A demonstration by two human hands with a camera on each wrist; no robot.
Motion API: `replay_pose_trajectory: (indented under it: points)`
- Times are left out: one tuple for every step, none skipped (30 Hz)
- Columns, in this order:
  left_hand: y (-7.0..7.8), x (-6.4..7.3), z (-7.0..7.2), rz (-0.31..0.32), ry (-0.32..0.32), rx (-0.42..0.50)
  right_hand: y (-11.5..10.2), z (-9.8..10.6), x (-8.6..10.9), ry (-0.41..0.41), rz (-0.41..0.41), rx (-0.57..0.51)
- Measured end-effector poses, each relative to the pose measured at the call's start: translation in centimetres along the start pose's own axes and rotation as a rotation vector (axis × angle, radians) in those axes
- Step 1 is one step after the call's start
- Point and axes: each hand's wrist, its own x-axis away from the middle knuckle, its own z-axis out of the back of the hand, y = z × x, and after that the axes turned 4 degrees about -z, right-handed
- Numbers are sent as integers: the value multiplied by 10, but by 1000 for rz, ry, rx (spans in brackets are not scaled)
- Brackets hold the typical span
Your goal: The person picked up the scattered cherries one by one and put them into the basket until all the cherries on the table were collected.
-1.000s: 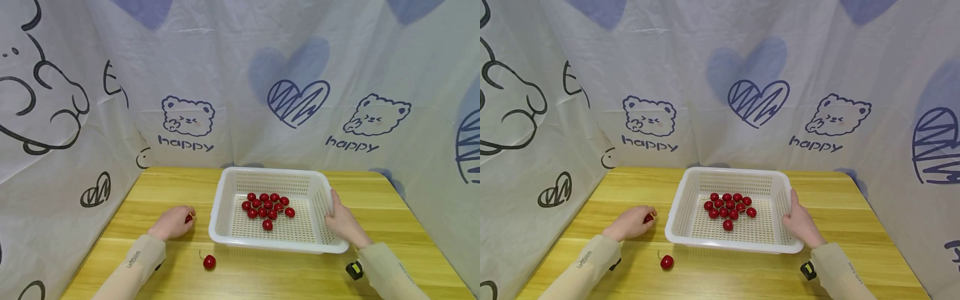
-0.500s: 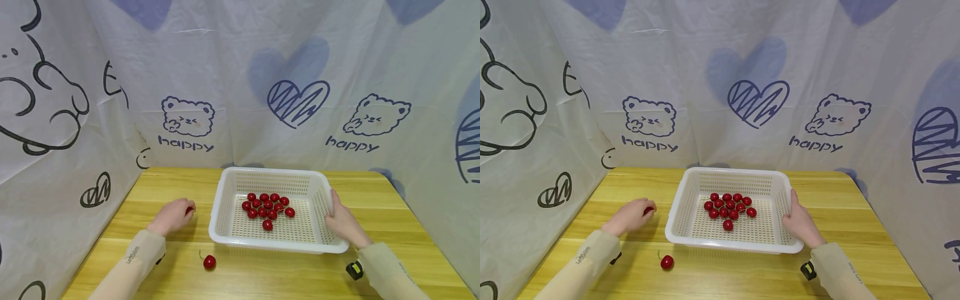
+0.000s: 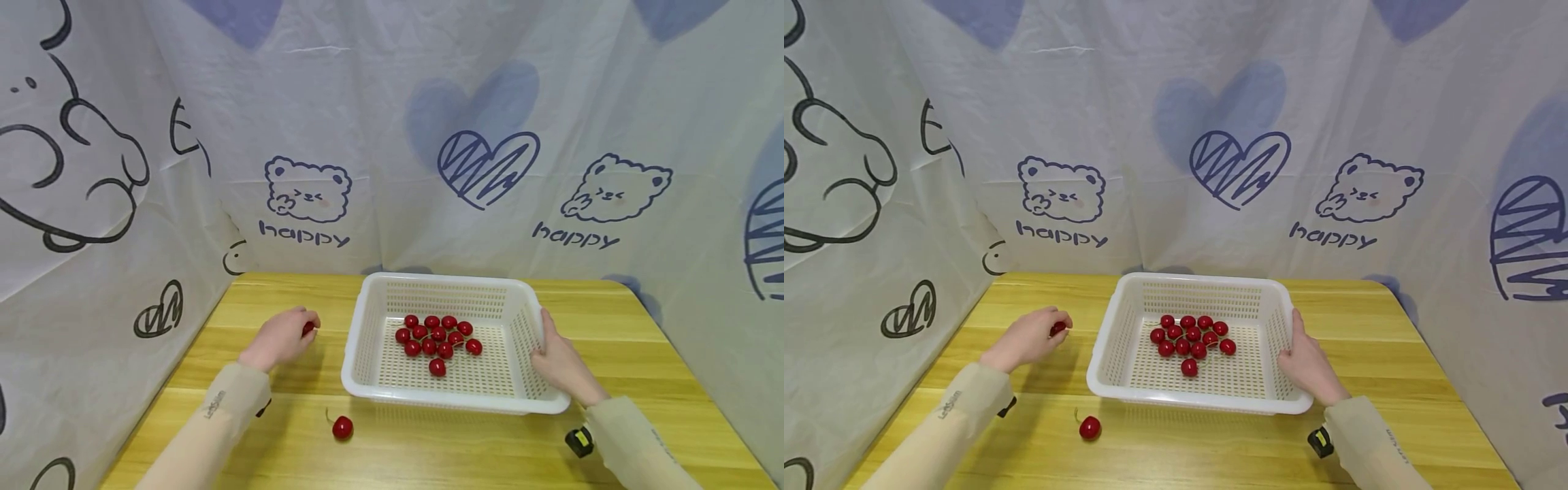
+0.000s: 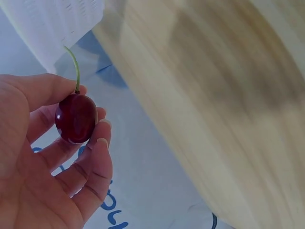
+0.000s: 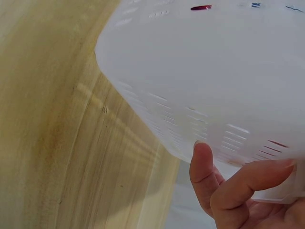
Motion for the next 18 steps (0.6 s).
replay_pose_trajectory:
  points:
    - [0, -1, 1, 2, 3, 2, 0, 0, 0, 0, -2, -1]
    - [0, -1, 3, 3, 7, 2, 0, 0, 0, -2, -4, -3]
    - [0, -2, 4, 8, 12, 5, -1, 0, 1, -1, -5, -4]
    - [0, -2, 5, 3, 20, 5, -1, 0, 1, -3, -7, -8]
    - [1, -3, 6, 3, 27, 7, -1, 0, 1, -5, -8, -12]
    - [1, -4, 7, 1, 36, 8, -1, 1, 2, -10, -10, -20]
    - [2, -4, 9, -5, 45, 9, -2, 1, 2, -12, -10, -25]
    - [2, -5, 10, -9, 55, 11, -2, 1, 3, -13, -9, -27]
    - [3, -6, 11, -13, 64, 13, -2, 1, 3, -15, -9, -30]
    - [4, -7, 12, -15, 71, 13, -3, 1, 3, -16, -8, -33]
    - [4, -8, 13, -14, 78, 14, -3, 1, 3, -17, -9, -33]
    - [5, -9, 15, -17, 86, 15, -3, 0, 3, -18, -10, -35]
    - [6, -10, 16, -19, 93, 19, -3, 0, 3, -16, -11, -30]
    - [8, -11, 17, -18, 100, 24, -3, 0, 3, -16, -14, -29]
    - [9, -12, 19, -19, 106, 27, -3, 0, 3, -16, -15, -27]
    - [10, -13, 20, -21, 116, 30, -3, 0, 3, -15, -16, -24]
    - [12, -13, 21, -24, 126, 35, -3, 0, 3, -16, -18, -23]
    - [13, -14, 23, -27, 137, 41, -3, 0, 3, -14, -17, -19]
